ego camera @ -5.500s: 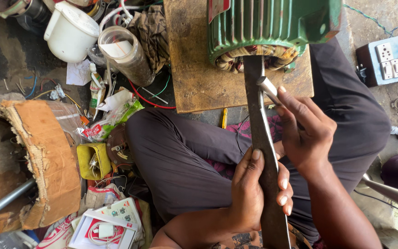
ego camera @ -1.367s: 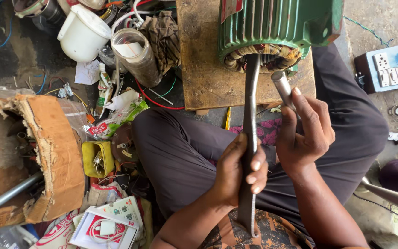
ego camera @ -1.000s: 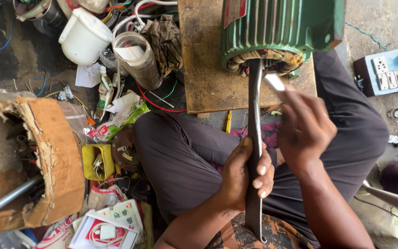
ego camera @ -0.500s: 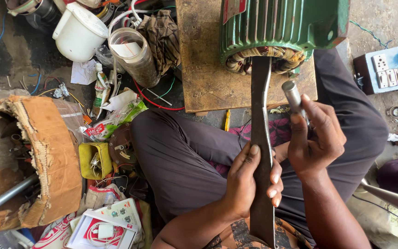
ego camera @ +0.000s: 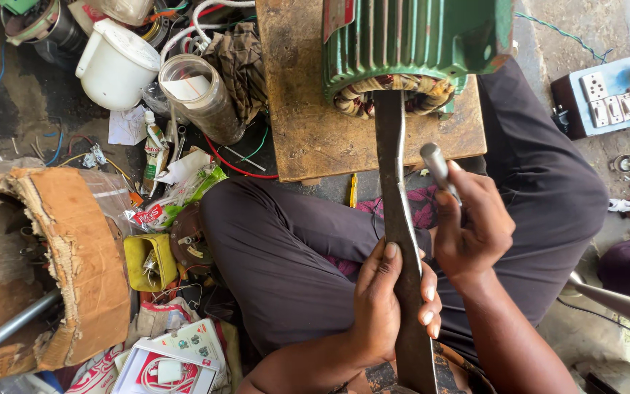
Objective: The person uses a metal rod and a cylindrical tool to repeatedly tap and adjust the internal components of a green electric motor. The person holds the motor steady with one hand while striking the rod with the other, occasionally pausing to inspect the interior.
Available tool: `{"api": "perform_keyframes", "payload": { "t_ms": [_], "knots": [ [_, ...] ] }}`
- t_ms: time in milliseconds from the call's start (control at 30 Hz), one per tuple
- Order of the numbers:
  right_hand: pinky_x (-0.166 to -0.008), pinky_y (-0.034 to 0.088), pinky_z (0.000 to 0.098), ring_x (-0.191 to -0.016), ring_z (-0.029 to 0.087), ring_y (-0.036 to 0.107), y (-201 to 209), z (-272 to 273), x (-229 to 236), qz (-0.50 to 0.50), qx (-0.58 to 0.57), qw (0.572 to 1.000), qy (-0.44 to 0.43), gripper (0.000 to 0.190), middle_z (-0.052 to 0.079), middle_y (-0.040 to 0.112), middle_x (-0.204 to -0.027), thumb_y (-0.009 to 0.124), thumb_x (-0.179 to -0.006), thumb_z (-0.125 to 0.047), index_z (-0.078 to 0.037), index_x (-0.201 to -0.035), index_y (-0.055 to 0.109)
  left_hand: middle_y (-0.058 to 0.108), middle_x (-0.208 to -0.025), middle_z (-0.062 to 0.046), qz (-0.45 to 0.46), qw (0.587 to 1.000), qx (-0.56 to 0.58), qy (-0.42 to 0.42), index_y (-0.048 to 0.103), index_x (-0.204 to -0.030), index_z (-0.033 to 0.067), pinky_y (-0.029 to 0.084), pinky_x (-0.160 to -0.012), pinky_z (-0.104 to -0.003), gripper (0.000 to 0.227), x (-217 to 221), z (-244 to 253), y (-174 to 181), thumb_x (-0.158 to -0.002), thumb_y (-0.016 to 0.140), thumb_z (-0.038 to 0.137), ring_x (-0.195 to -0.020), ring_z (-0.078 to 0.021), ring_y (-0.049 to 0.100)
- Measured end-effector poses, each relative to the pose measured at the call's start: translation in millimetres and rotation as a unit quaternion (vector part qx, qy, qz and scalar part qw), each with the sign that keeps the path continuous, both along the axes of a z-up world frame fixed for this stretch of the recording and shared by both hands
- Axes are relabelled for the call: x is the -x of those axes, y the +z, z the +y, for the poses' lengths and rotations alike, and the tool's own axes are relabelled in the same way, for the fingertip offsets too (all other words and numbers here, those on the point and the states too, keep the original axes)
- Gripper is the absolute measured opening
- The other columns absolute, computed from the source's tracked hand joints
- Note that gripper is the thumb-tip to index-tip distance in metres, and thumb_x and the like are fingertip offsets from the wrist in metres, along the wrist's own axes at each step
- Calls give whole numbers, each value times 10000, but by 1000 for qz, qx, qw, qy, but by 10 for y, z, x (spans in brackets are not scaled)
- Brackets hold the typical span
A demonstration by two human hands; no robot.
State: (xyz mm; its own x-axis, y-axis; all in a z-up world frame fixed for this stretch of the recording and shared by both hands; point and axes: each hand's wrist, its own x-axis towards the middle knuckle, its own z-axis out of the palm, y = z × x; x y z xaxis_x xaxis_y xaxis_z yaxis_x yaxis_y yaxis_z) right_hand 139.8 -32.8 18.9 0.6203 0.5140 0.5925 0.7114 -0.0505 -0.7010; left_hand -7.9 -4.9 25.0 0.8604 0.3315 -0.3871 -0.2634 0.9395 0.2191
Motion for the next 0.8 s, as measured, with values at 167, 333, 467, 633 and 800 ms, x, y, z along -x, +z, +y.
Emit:
{"api": "perform_keyframes", "payload": {
  "t_ms": [167,333,467,633,800],
  "knots": [
    [-761,546,273,-897,213,714,106,43,-55,32,52,998,19,325,191,711,-1101,682,-1006,121,39,-1319,664,568,-815,-147,7,1000,8,15,492,-1219,62,548,-488,-342,323,-27,-34,6,-1185,385,364,-567,-198,582],
    [-796,556,295,-937,227,731,148,63,-113,28,85,995,34,346,186,718,-1107,689,-983,119,18,-1313,672,567,-823,-145,19,999,-27,3,481,-1221,71,546,-499,-346,314,-26,-40,-14,-1179,378,364,-574,-198,576],
    [-831,561,307,-981,249,735,120,82,-68,27,68,997,27,335,184,717,-1137,695,-993,110,9,-1312,671,556,-817,-133,-12,1000,-27,2,465,-1232,88,537,-493,-341,309,-11,-40,-18,-1186,367,377,-559,-187,552],
    [-849,566,309,-998,257,736,131,101,22,4,84,996,12,329,184,718,-1137,701,-999,101,1,-1312,680,545,-830,-123,-22,1000,-3,-11,460,-1258,93,528,-502,-333,311,49,24,1,-1204,350,379,-570,-182,540],
    [-808,560,278,-1012,236,733,167,113,50,14,81,996,23,335,180,716,-1151,691,-1023,93,-3,-1343,672,544,-843,-117,-50,999,9,-16,451,-1281,86,531,-528,-337,333,54,53,27,-1208,339,391,-592,-179,547]
  ]
}}
